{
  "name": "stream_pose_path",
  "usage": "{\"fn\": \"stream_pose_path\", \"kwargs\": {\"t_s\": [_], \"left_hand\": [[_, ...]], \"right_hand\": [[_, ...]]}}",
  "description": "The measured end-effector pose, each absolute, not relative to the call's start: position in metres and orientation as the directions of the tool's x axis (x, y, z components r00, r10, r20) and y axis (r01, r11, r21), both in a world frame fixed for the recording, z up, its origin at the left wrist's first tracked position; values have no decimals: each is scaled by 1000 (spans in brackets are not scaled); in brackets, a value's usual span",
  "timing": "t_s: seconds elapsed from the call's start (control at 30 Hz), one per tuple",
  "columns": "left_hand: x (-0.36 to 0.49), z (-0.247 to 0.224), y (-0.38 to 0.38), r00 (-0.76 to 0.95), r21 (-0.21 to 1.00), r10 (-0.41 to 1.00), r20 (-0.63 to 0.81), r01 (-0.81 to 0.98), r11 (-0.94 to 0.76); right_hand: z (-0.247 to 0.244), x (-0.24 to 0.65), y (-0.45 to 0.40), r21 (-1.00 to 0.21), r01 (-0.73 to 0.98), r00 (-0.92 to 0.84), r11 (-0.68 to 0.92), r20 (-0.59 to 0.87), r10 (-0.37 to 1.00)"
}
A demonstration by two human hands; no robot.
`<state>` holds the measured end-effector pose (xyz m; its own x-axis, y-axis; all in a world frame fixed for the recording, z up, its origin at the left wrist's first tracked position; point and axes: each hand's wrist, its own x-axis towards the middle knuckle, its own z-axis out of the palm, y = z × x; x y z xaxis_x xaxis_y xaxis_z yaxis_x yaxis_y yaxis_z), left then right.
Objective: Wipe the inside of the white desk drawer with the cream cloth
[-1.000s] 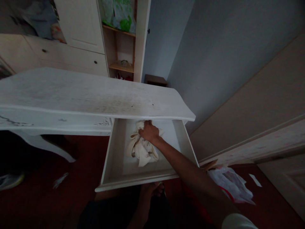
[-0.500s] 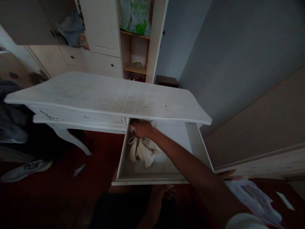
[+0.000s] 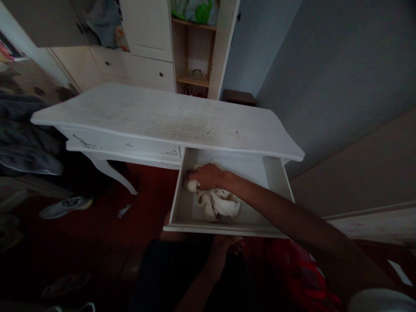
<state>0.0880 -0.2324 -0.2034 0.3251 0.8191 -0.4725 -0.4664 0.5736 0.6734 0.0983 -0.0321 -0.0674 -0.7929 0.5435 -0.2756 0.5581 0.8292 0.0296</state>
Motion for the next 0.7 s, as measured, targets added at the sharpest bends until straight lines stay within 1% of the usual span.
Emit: {"fn": "stream_pose_path", "kwargs": {"t_s": [0.1,0.17,0.27,0.33,0.4,0.5,0.6,0.7], "left_hand": [[88,-204,-232,328,672,816,-476,-462,579],[87,-202,-231,327,670,812,-483,-459,583],[85,-195,-231,314,665,811,-493,-466,584],[84,-189,-231,305,668,815,-493,-468,579],[82,-186,-232,307,664,810,-501,-464,586],[81,-184,-232,314,644,791,-526,-461,611],[80,-185,-233,327,635,784,-528,-461,620],[80,-186,-234,339,623,780,-527,-470,625]], "right_hand": [[-64,99,-59,-37,396,-867,918,-345,360],[-66,96,-73,-39,334,-892,942,-336,302],[-70,89,-90,-13,322,-905,947,-297,304],[-73,85,-97,-3,335,-899,942,-300,319],[-75,82,-101,-24,343,-895,939,-313,318],[-77,83,-96,-112,287,-920,951,-309,241],[-77,92,-86,-210,191,-959,959,-250,137],[-73,102,-77,-325,181,-967,928,-229,109]]}}
